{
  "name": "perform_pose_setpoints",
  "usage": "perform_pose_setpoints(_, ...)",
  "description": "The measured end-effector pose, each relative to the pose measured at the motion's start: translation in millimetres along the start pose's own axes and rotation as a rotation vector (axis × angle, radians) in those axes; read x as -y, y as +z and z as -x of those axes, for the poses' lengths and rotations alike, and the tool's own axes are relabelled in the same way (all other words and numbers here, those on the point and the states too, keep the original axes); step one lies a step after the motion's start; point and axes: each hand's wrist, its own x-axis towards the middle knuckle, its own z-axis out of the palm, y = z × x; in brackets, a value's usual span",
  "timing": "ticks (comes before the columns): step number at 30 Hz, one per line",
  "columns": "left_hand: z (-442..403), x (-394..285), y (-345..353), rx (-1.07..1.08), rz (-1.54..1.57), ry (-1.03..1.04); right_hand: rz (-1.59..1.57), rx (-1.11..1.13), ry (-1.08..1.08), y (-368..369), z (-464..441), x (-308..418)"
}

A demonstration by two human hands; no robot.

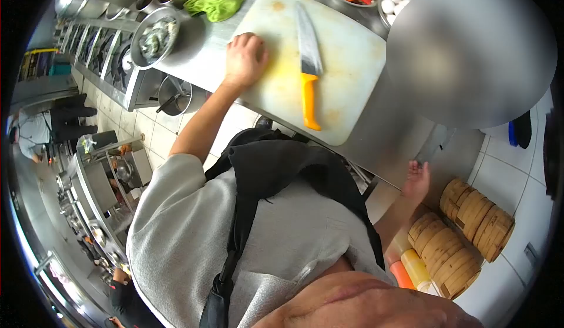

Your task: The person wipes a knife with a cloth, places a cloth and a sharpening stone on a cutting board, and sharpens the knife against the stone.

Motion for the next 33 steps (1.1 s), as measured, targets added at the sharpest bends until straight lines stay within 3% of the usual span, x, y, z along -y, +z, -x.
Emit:
perform_pose_setpoints(5,-17.7,30.0,-13.2,0.048,0.204,0.003,0.269,-0.031,-0.096,37.0,25.0,-60.7)
perform_pose_setpoints(7,-46.9,57.9,-23.4,-0.16,0.071,0.027,0.287,-0.097,-0.077,46.2,33.6,-64.3)
perform_pose_setpoints(9,-77.6,88.1,-23.6,-0.266,-0.135,-0.045,0.608,-0.25,-0.205,61.3,53.0,-66.0)
perform_pose_setpoints(10,-87.9,102.4,-18.9,-0.303,-0.256,-0.057,0.609,-0.258,-0.214,50.6,49.6,-64.2)
perform_pose_setpoints(12,-102.9,133.5,-3.6,-0.353,-0.369,-0.068,0.891,-0.212,-0.422,12.5,19.9,-60.6)
perform_pose_setpoints(13,-101.6,150.8,15.6,-0.165,-0.354,-0.138,0.889,-0.219,-0.429,18.4,30.5,-57.6)
perform_pose_setpoints(14,-101.1,157.2,19.3,0.029,-0.335,-0.199,1.009,-0.244,-0.629,24.6,46.8,-50.2)
perform_pose_setpoints(15,-104.8,164.8,21.6,0.031,-0.325,-0.186,1.128,-0.273,-0.827,30.4,63.5,-44.6)
perform_pose_setpoints(17,-107.1,166.7,8.2,0.244,-0.272,-0.105,1.061,-0.291,-0.775,38.2,93.4,-41.3)
perform_pose_setpoints(22,-15.6,165.1,-44.9,0.298,0.017,0.172,0.94,-0.269,-0.597,46.3,146.7,-59.9)
perform_pose_setpoints(24,26.5,159.3,-96.4,0.537,0.157,0.141,0.928,-0.2,-0.614,54.3,161.9,-65.2)
perform_pose_setpoints(26,57.9,147.6,-151.8,0.905,0.227,-0.005,0.913,-0.205,-0.583,87.6,188.1,-67.6)
perform_pose_setpoints(27,71.4,141.2,-168.2,1.052,0.292,-0.006,0.784,-0.072,-0.565,98.8,192.4,-79.2)
perform_pose_setpoints(28,93.8,144.2,-161.4,1.011,0.422,0.043,0.65,0.041,-0.557,109.8,200.3,-91.0)
perform_pose_setpoints(30,97.4,75.9,-199.5,0.998,0.566,0.047,0.852,0.263,-0.389,168.9,259.6,-92.1)
perform_pose_setpoints(31,105.0,55.2,-198.2,0.994,0.605,0.091,0.768,0.524,-0.326,179.0,277.9,-106.8)
perform_pose_setpoints(33,108.9,2.9,-208.7,0.914,0.557,0.379,0.768,0.871,-0.65,195.6,311.6,-123.3)
